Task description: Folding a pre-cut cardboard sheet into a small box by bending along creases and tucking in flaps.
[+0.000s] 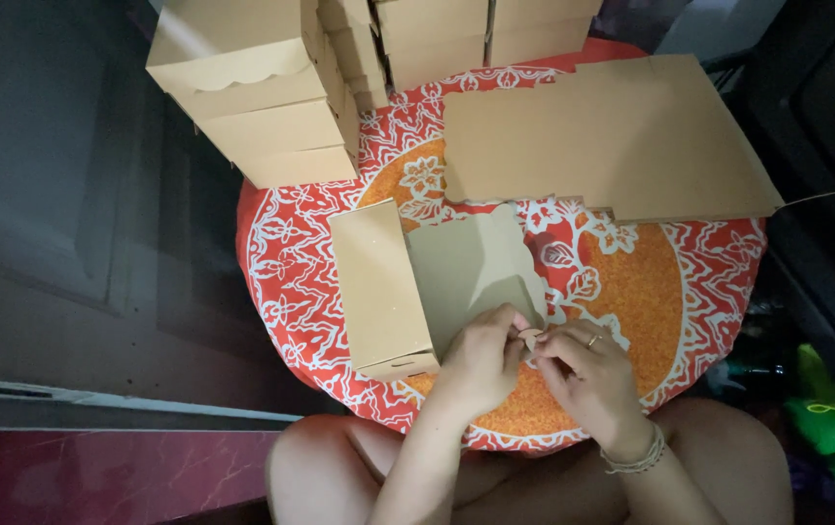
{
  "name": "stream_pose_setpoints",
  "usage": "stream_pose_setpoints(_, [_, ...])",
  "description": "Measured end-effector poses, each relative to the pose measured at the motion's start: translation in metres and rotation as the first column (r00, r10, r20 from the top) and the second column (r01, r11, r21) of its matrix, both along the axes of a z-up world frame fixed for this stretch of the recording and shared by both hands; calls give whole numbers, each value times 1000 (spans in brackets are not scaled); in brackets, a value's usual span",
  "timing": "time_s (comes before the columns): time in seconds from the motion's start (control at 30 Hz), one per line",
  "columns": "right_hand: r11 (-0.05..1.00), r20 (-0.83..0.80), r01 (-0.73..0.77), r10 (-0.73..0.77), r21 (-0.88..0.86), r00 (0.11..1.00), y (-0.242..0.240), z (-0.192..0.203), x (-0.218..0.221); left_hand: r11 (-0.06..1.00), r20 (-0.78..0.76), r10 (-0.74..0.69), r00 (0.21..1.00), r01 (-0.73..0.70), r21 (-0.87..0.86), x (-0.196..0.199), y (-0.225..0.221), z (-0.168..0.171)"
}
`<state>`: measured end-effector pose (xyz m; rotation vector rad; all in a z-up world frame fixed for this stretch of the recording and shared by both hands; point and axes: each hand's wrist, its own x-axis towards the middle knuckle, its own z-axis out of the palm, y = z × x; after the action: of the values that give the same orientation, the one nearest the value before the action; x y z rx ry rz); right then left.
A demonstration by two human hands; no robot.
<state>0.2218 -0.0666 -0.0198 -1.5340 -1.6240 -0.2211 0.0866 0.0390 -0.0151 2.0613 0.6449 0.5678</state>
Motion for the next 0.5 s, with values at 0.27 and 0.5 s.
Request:
stream_pose_setpoints(0.27, [1000,-46,-13,13,-5,999,-1,-1,1,999,-23,43,999,-43,-24,1,-2,1])
stream_pose_setpoints(0.5, [1000,-27,0,-1,-3,1000,0,-4,2,999,2,36,999,-36,20,-1,-3,1])
